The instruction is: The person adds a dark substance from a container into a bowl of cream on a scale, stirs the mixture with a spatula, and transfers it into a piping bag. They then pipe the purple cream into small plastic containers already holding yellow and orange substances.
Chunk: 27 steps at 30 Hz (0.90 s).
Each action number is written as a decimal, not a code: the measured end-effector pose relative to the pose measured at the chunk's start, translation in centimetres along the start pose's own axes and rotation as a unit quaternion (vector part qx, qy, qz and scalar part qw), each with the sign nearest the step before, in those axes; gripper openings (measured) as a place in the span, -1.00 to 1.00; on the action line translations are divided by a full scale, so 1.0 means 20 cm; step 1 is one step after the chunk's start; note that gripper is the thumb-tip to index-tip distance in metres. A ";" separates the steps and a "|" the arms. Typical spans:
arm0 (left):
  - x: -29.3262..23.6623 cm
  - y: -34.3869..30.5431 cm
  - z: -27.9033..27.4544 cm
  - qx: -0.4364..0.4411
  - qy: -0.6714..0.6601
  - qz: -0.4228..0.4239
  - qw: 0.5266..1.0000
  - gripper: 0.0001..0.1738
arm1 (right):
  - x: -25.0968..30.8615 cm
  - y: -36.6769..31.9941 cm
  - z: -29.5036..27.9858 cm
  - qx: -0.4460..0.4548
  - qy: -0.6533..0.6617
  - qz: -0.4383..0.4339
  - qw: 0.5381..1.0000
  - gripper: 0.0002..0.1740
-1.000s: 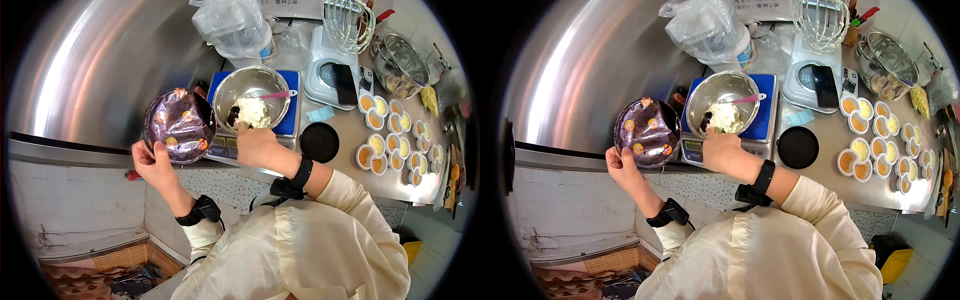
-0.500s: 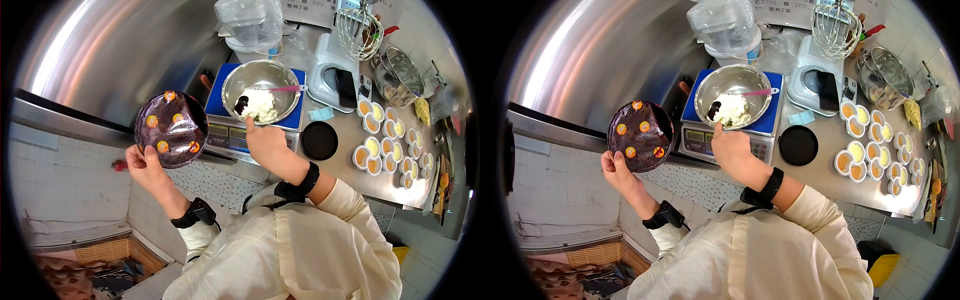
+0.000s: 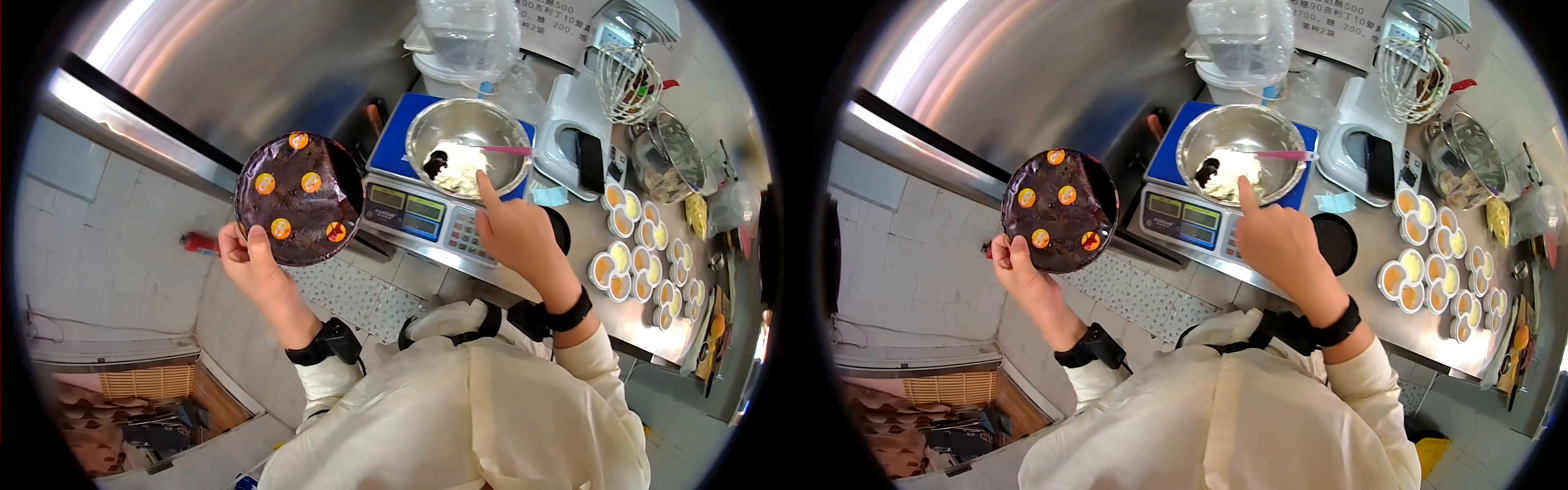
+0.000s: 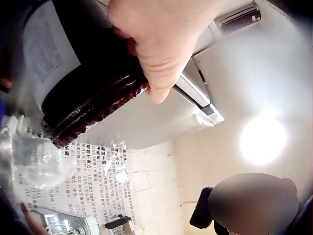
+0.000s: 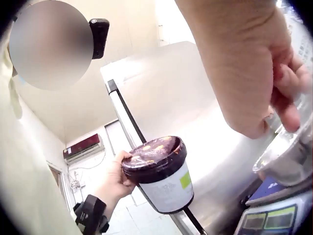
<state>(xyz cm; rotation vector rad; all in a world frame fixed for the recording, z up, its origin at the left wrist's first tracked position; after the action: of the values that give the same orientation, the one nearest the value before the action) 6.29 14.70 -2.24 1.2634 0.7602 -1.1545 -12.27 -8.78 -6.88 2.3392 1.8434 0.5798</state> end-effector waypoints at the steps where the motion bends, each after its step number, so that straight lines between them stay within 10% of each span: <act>1: -0.01 0.00 -0.01 0.000 0.002 0.005 1.000 -0.79 | 0.01 -0.01 0.01 0.021 -0.024 -0.003 0.999 -0.42; 6: 0.13 -0.01 -0.29 -0.062 -0.109 -0.136 0.983 -0.44 | -0.01 -0.09 0.02 0.048 0.032 0.027 0.998 -0.33; 17: 0.32 -0.13 -0.49 -0.039 -0.123 -0.225 0.966 -0.50 | 0.04 -0.12 0.12 0.044 0.044 0.029 0.998 -0.30; 20: 0.34 -0.14 -0.49 -0.035 -0.119 -0.242 0.962 -0.51 | 0.03 -0.17 0.18 0.039 0.414 0.170 0.894 -0.35; 22: 0.35 -0.15 -0.48 -0.025 -0.124 -0.248 0.960 -0.52 | 0.03 -0.19 0.20 -0.008 0.780 0.179 0.599 -0.37; 23: 0.35 -0.15 -0.49 -0.020 -0.121 -0.260 0.958 -0.52 | 0.02 -0.18 0.20 -0.031 0.830 0.179 0.527 -0.34; 27: 0.35 -0.14 -0.48 -0.013 -0.145 -0.266 0.953 -0.49 | 0.03 -0.15 0.18 -0.046 0.902 0.112 0.415 -0.35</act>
<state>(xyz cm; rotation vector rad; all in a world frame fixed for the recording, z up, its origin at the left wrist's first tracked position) 7.17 22.54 -11.43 0.8533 0.9149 -1.7152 -13.54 -6.88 -10.87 1.0445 1.0064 3.9565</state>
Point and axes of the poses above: each hand's wrist, its own y-axis towards the middle knuckle, its own z-axis out of the palm, x = y × z, the point moved 5 cm from there along y, towards the middle knuckle, and after that the axes turned 11 degrees about -z, right-handed, at the moved point
